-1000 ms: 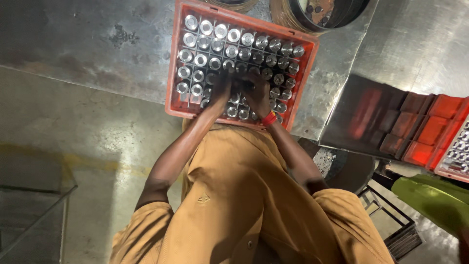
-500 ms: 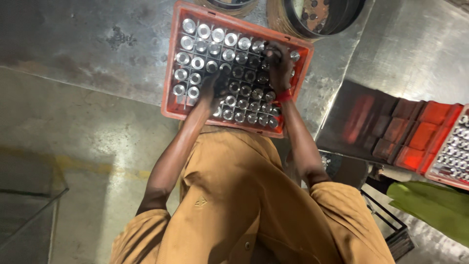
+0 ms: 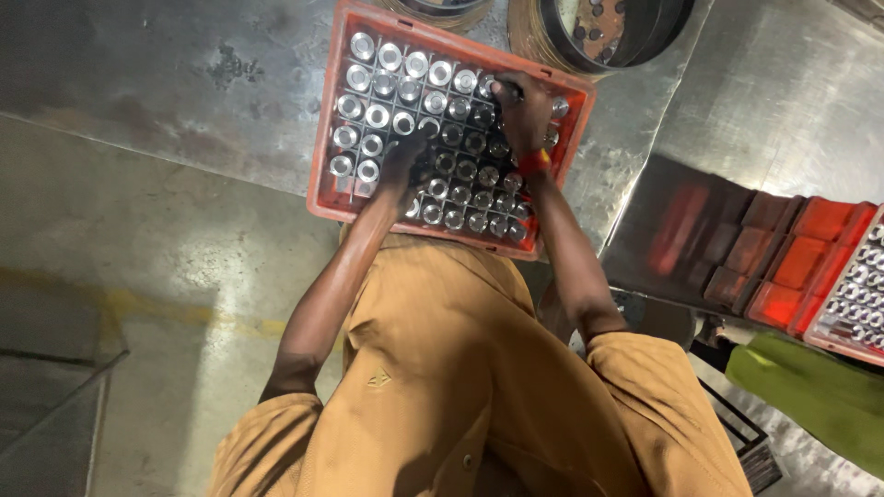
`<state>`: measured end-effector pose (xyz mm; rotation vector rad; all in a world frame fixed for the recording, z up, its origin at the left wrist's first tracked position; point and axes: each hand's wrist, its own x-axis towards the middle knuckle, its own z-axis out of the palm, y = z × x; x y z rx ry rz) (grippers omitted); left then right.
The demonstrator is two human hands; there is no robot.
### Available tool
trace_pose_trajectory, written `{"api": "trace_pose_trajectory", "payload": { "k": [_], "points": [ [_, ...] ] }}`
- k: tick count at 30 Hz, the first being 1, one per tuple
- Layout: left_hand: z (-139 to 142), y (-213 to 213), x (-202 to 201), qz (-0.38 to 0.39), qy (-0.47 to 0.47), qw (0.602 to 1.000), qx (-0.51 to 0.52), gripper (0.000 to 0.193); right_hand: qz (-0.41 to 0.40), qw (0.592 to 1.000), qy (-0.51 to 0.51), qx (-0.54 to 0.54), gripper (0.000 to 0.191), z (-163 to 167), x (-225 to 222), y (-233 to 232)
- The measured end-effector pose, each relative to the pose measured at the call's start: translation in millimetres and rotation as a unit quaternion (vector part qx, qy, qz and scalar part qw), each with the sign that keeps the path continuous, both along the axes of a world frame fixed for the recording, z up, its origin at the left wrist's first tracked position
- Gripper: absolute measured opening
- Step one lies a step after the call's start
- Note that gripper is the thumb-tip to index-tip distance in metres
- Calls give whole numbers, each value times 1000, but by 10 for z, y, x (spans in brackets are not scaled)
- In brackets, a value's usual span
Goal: The person picks small cylindrical metal parts and seats them one by one into the cells of a red grid tray on a steel workbench. They occasionally reach into nearby buckets holding parts and polishing media, reposition the tray, and continue filling the cells before pushing the tray aside.
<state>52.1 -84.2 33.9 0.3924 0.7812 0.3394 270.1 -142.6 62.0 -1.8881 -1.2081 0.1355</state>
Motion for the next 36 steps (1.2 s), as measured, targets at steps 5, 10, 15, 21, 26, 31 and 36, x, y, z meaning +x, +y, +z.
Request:
{"api": "trace_pose_trajectory", "payload": {
  "k": [5, 10, 15, 21, 26, 31, 36],
  "points": [
    [82, -122, 99, -126, 67, 972, 184, 48, 45, 959, 268, -79, 22, -210, -586, -566],
    [-11, -315, 159, -115, 88, 984, 107, 25, 45, 934, 352, 30, 24, -386, -810, -1024],
    [-248, -294, 124, 11, 27, 992, -121, 22, -100, 947, 299, -54, 13, -388, -587, -1337],
    [-293, -307, 120, -23, 30, 999, -33, 15, 63, 996, -30, -52, 12, -485, -529, -1301],
    [-107, -277, 138, -56, 13, 998, 11, 17, 2, 994, -10, -112, 13, -430, -466, -1148],
    [29, -348, 163, -191, 72, 962, 181, 18, -20, 938, 340, -61, 29, -223, -619, -1164],
    [-141, -547, 130, -213, 46, 960, 176, 18, 123, 849, 513, -19, 37, -224, -751, -1164]
  ]
}}
